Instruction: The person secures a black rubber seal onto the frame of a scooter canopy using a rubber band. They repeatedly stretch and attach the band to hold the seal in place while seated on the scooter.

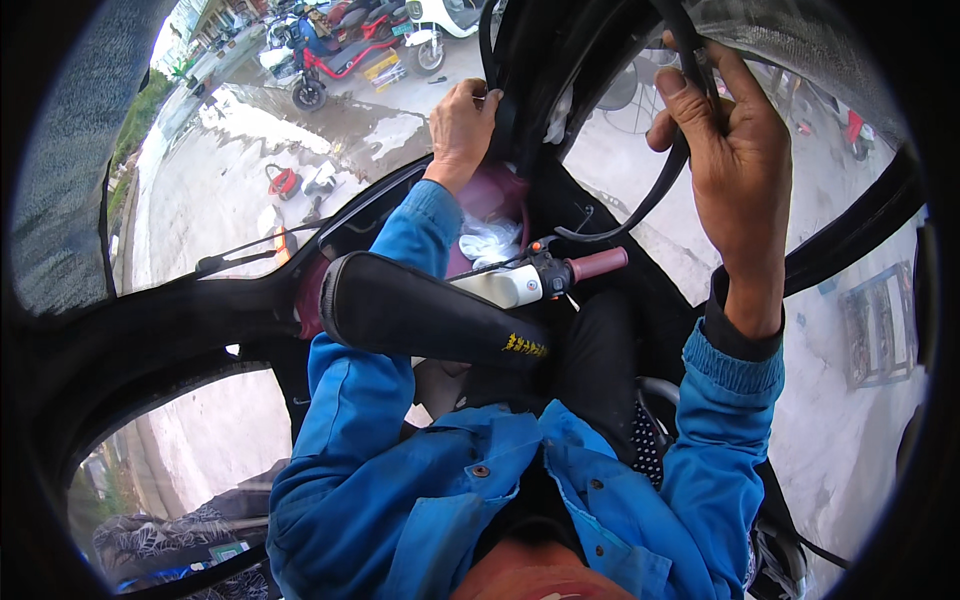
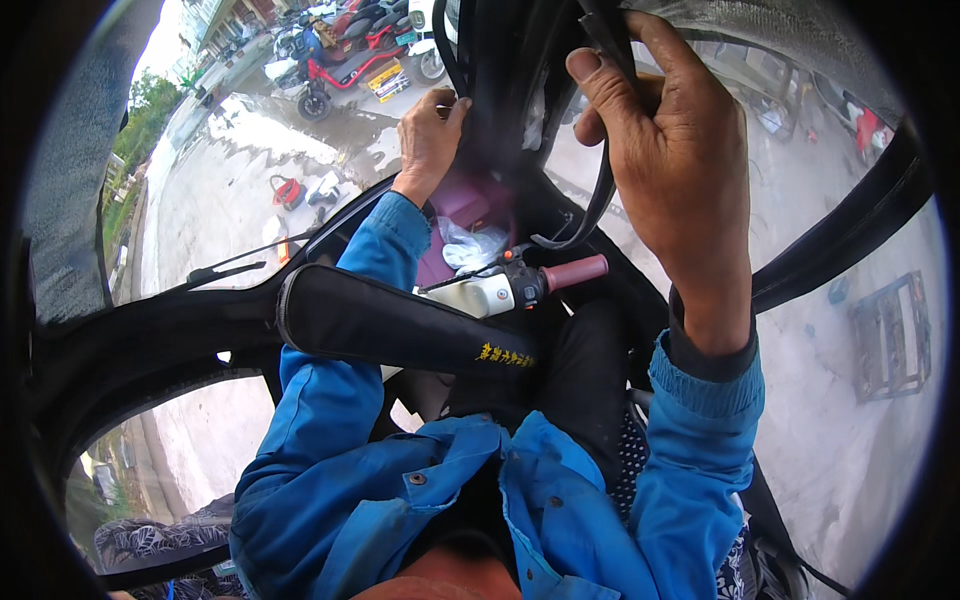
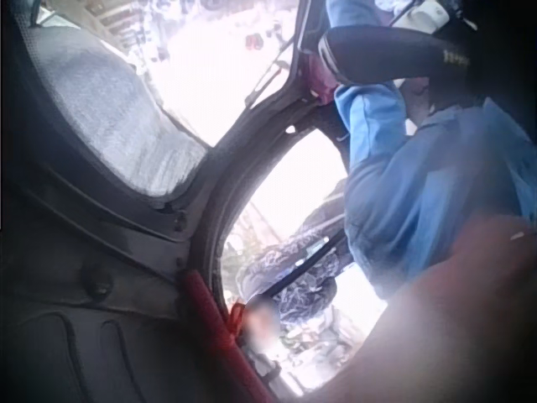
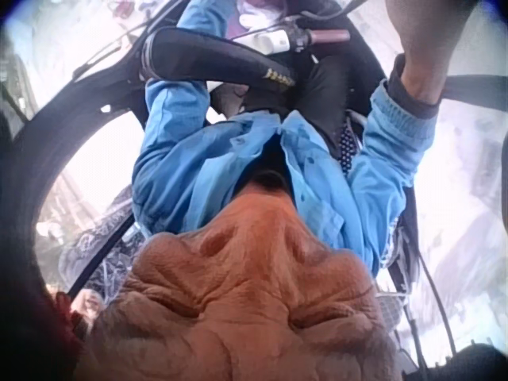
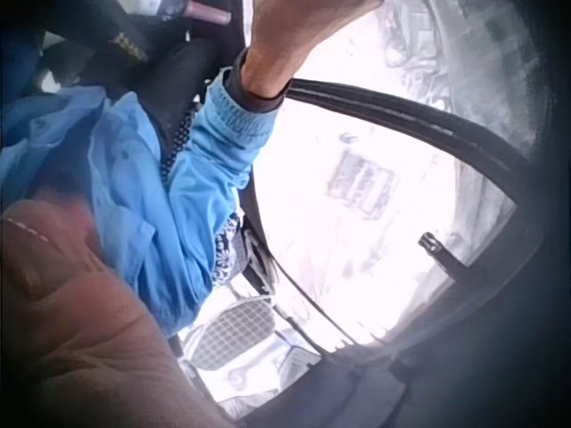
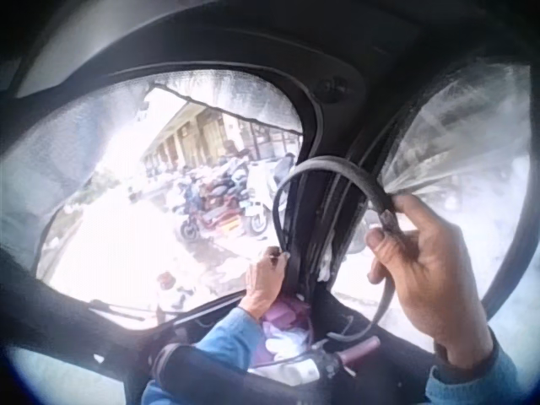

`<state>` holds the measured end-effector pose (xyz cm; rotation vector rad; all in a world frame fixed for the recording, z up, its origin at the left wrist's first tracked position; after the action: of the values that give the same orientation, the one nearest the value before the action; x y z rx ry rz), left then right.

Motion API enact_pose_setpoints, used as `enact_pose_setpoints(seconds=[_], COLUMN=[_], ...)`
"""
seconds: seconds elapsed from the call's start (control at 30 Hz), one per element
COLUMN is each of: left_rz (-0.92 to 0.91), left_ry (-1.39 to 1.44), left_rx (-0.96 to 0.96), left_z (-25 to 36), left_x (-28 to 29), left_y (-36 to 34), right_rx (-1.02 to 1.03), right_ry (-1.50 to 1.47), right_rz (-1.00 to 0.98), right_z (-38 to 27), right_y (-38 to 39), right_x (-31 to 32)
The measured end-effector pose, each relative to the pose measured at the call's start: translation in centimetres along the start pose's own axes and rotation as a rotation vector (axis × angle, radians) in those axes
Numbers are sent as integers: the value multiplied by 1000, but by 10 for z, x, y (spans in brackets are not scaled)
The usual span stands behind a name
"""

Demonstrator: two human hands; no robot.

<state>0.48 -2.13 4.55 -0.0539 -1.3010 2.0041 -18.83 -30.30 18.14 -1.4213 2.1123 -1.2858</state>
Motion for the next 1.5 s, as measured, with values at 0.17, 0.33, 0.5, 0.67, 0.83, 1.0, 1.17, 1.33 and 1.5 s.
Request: enact_pose_setpoints(seconds=[0.17, 0.33, 0.5, 0.67, 0.83, 1.0, 1.17, 1.33, 1.5], left_rz=[83, 98, 120, 113, 142, 210, 242, 229, 269], left_ry=[-56, -126, -201, -291, -326, -232, -176, -197, -173], left_rx=[-2, -48, -106, -120, -196, -200, -201, -200, -231], left_z=[3, 6, 13, 18, 16, 10, 4, -3, -5], left_x=[-13, -17, -21, -27, -33, -34, -37, -41, -45], left_y=[-4, -5, -4, -3, 1, 8, 12, 16, 12], right_rx=[37, -136, -148, -146, -200, -199, -151, -287, -218], right_ry=[4, 22, -76, -126, -146, -120, -28, 35, 196], right_rz=[72, -17, 16, 43, 32, -41, 12, 66, 153], right_z=[2, 12, 21, 27, 35, 35, 28, 33, 39], right_y=[7, 11, 13, 16, 20, 24, 33, 38, 28], right_x=[-3, 5, -2, -4, -4, -14, -20, -15, -23])
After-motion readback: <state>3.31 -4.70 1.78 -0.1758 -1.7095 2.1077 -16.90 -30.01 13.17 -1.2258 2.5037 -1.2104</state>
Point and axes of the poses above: each hand's wrist, its own y-axis away from the middle knuckle, its own x-axis out of the back of the hand, z = x × y, the point moved 2 cm from there along -y, towards the middle knuckle, and after that the axes turned 11 degrees about z, right-handed, at the moved point
